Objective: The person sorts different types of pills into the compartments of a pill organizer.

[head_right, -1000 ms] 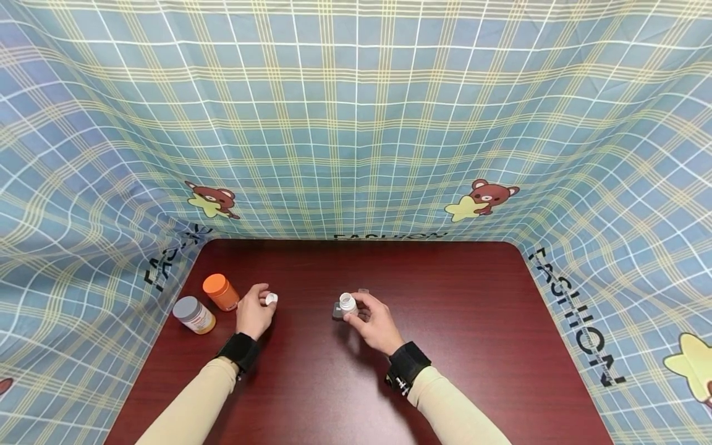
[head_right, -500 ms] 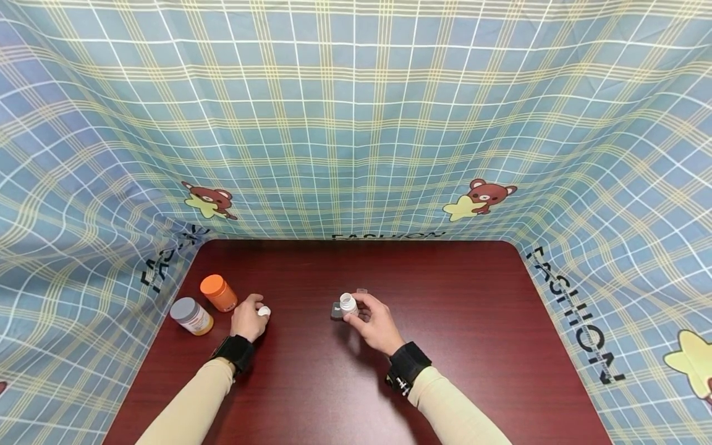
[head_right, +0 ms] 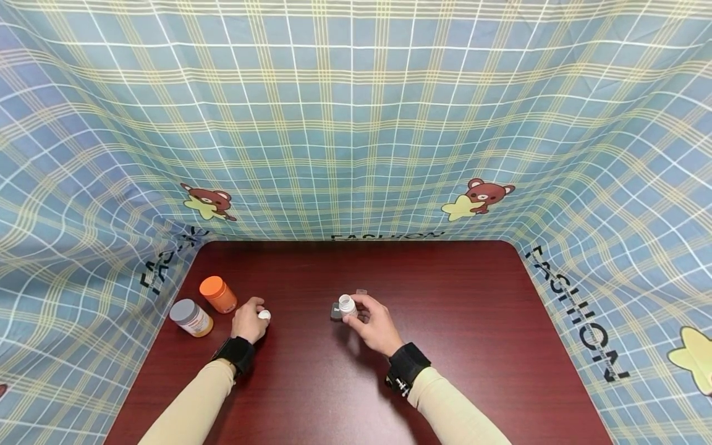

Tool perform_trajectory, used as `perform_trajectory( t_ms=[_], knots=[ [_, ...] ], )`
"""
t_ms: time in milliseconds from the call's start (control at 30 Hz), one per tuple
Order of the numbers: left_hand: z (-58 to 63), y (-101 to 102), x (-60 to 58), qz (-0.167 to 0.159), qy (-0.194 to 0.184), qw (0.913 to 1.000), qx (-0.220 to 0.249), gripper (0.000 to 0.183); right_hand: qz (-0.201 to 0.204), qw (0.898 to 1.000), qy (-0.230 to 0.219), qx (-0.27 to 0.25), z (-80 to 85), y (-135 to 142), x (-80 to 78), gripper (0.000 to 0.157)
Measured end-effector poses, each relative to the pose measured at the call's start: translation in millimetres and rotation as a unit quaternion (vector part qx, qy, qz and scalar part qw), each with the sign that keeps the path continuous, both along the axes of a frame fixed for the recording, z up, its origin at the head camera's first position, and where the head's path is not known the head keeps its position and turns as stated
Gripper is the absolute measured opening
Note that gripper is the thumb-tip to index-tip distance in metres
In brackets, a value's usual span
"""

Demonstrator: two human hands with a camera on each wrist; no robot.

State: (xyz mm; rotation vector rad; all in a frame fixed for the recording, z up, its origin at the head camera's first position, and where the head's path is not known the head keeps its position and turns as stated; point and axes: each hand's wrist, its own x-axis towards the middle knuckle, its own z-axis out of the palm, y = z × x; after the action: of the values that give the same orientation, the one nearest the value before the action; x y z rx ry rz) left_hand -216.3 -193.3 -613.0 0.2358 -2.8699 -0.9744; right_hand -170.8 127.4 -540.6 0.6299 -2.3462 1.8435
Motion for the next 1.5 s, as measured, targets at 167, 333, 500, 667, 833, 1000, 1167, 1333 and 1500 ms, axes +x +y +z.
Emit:
perform_trajectory(
  t_ms=[167, 333, 500, 667, 833, 1000, 1167, 1333, 1500],
  knots=[
    [-4.8, -2.3, -1.4, -0.008, 0.01, 0.9999, 0.006, 0.048, -0.001, 1.0, -0.005, 0.0, -0.2, -0.5, 0.7, 0.038],
    [-4.2, -1.1, -1.2, -0.004, 0.009, 0.9999, 0.009, 0.05, -0.002, 1.0, -0.003, 0.009, -1.3, -0.8, 1.3, 0.038],
    [3.5, 1.6, -2.0, 0.005, 0.004, 1.0, 0.002, 0.057, -0.002, 1.0, 0.001, 0.009, -3.7, -0.9, 1.0, 0.038],
    [18.8, 10.8, -4.7, -0.009, 0.038, 0.9992, 0.011, 0.051, -0.009, 1.0, 0.004, 0.006, -4.1, 0.2, 0.2, 0.038],
    [33.3, 29.3, -8.0, -0.073, 0.098, 0.9919, 0.033, 0.044, -0.014, 1.0, 0.009, 0.006, -5.3, 1.7, -0.6, 0.038],
    [46.6, 52.2, -8.7, -0.138, 0.129, 0.98, 0.064, 0.036, -0.016, 1.0, 0.006, 0.004, -5.4, 3.3, -0.2, 0.039],
    [55.1, 77.6, -5.2, -0.205, 0.131, 0.9681, 0.059, 0.036, -0.025, 1.0, 0.006, 0.006, -3.3, 5.7, -0.2, 0.039],
    [52.4, 100.9, 2.7, -0.267, 0.111, 0.9568, 0.029, 0.039, -0.032, 0.999, 0.008, 0.013, -5.1, 9.4, -1.1, 0.038],
    [40.7, 117.3, 8.6, -0.31, 0.097, 0.9459, -0.005, 0.041, -0.037, 0.999, -0.001, 0.016, -9.2, 15.3, -3.2, 0.038]
  ],
)
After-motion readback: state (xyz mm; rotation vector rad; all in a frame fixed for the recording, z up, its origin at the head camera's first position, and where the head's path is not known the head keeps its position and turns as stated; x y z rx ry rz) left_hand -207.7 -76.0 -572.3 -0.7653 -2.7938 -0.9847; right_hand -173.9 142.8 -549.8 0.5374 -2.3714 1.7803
